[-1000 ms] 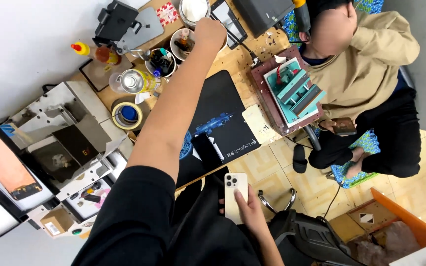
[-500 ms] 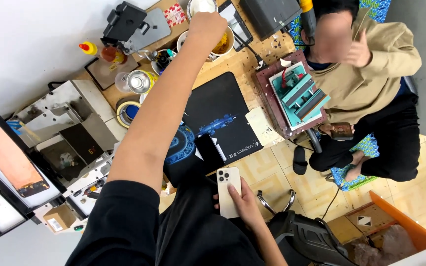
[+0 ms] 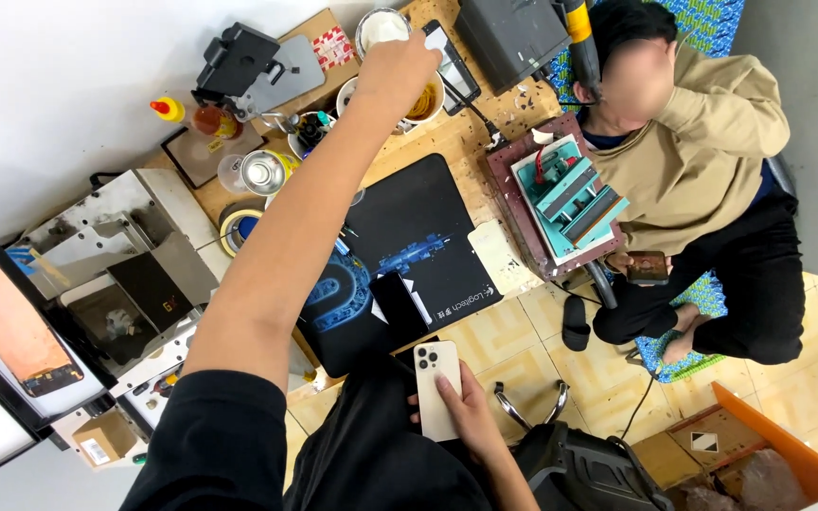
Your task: Applying rubber bands and labels to a smartphone to secure the screen during repair and checking functionality.
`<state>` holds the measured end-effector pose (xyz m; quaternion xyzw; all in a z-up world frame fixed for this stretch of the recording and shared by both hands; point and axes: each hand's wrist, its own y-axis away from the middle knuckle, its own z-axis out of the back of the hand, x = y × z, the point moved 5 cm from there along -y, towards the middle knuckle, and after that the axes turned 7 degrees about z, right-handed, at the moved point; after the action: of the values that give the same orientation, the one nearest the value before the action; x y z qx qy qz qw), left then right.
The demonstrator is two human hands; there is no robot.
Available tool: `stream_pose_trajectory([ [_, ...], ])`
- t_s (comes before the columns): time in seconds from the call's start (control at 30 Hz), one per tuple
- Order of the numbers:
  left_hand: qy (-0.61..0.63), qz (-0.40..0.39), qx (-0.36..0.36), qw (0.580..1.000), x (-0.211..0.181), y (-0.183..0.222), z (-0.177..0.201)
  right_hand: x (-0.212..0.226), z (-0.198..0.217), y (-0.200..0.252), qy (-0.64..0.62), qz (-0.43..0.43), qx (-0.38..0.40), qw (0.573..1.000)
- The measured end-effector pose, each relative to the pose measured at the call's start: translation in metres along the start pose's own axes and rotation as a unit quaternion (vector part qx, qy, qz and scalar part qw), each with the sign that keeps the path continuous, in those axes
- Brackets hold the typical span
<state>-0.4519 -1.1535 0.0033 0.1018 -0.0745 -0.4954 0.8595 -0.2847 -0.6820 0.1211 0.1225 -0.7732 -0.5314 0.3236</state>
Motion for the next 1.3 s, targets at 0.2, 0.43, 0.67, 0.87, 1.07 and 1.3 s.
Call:
stream_pose_trajectory([
  [0.2, -0.118, -0.037, 0.141, 0.982, -0.012, -0.013, -0.037, -0.007, 0.003, -0.009, 0.011, 0.010, 0.003, 1.000],
  [0.43, -0.153, -0.056, 0.113, 0.980, -0.024, -0.021, -0.045, -0.006, 0.003, -0.010, 0.008, 0.002, 0.003, 1.000],
  [0.67, 0.004, 0.027, 0.141, 0.990, -0.016, -0.020, -0.052, -0.002, -0.001, -0.012, -0.003, 0.004, 0.011, 1.000],
  [0.87, -0.008, 0.030, 0.093, 0.995, -0.008, -0.019, -0.042, 0.006, 0.000, -0.008, 0.005, 0.004, 0.004, 1.000],
  [1.07, -0.012, 0.037, 0.017, 0.999, 0.004, -0.005, -0.008, 0.003, -0.002, -0.014, 0.016, 0.010, 0.008, 1.000],
  [1.3, 0.301, 0.148, 0.012, 0.942, 0.027, 0.038, 0.050, 0.001, -0.007, -0.021, 0.014, 0.013, 0.045, 0.999],
])
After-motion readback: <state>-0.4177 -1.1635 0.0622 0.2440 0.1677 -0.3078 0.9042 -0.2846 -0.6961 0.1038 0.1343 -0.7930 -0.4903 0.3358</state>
